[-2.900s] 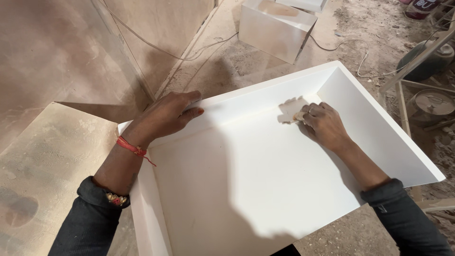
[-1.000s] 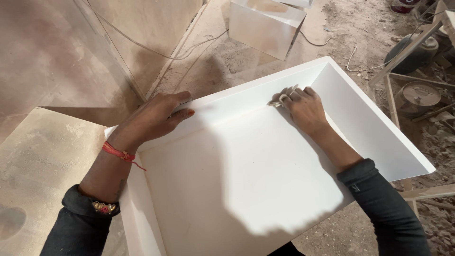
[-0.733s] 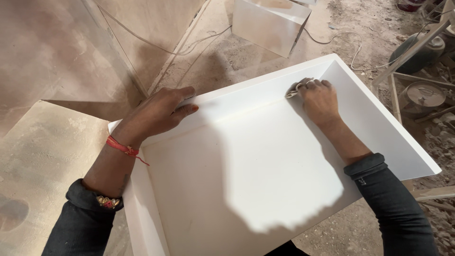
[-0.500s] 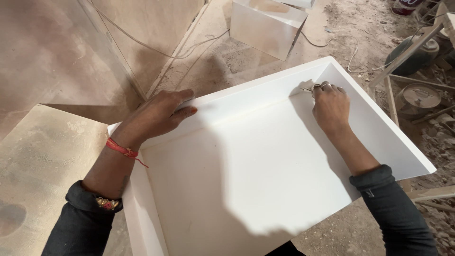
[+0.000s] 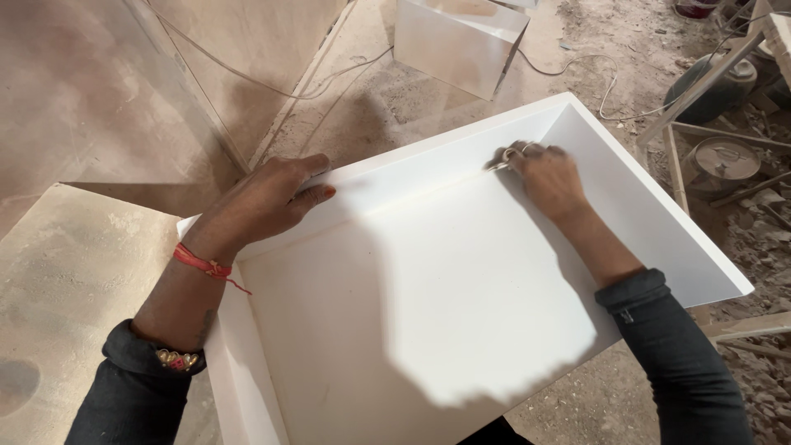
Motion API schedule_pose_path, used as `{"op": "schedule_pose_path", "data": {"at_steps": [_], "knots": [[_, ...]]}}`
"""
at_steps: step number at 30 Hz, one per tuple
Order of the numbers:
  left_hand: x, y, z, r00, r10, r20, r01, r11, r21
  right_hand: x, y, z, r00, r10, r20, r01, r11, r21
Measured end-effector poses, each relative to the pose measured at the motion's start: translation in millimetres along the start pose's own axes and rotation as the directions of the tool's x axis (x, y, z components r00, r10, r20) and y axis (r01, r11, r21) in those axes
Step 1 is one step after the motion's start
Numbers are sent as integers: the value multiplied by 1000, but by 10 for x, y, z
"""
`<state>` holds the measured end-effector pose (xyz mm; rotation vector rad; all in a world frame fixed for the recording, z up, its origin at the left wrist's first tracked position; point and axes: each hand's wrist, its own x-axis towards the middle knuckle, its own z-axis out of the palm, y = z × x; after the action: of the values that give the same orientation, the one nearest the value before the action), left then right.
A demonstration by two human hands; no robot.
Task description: The person holds a white rectangular tray-like box on a work surface and sands its inner surfaces and edges by hand using a sanding block, working around the corners and along the sides throughout the episode.
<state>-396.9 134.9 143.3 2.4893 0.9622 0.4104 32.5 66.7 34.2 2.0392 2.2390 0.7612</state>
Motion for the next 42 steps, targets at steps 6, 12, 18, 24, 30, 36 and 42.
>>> {"op": "schedule_pose_path", "data": {"at_steps": [6, 12, 18, 24, 30, 36, 42], "knots": [[-6, 5, 4, 1000, -2, 4, 2, 1000, 8, 29, 88, 95, 994, 39, 107, -5, 953, -303], [-5, 11, 3, 1000, 11, -2, -11, 1000, 0, 4, 124, -37, 952, 278, 125, -262, 956, -130], [-15, 26, -23, 1000, -8, 15, 8, 1000, -5, -259, 120, -199, 925, 361, 123, -369, 928, 51], [14, 65, -28, 997, -64, 40, 64, 998, -4, -197, 45, -140, 988, -52, -142, 71, 989, 127], [-1, 27, -18, 1000, 2, -6, -2, 1000, -18, 46, 85, -110, 998, -4, -57, 11, 993, 116], [-14, -8, -14, 1000, -13, 11, 13, 1000, -14, 6, -23, -14, 994, 81, -71, -89, 989, -119], [7, -15, 0, 1000, 19, -11, -19, 999, -30, -262, 99, -74, 948, 318, -22, -314, 942, 119]]}}
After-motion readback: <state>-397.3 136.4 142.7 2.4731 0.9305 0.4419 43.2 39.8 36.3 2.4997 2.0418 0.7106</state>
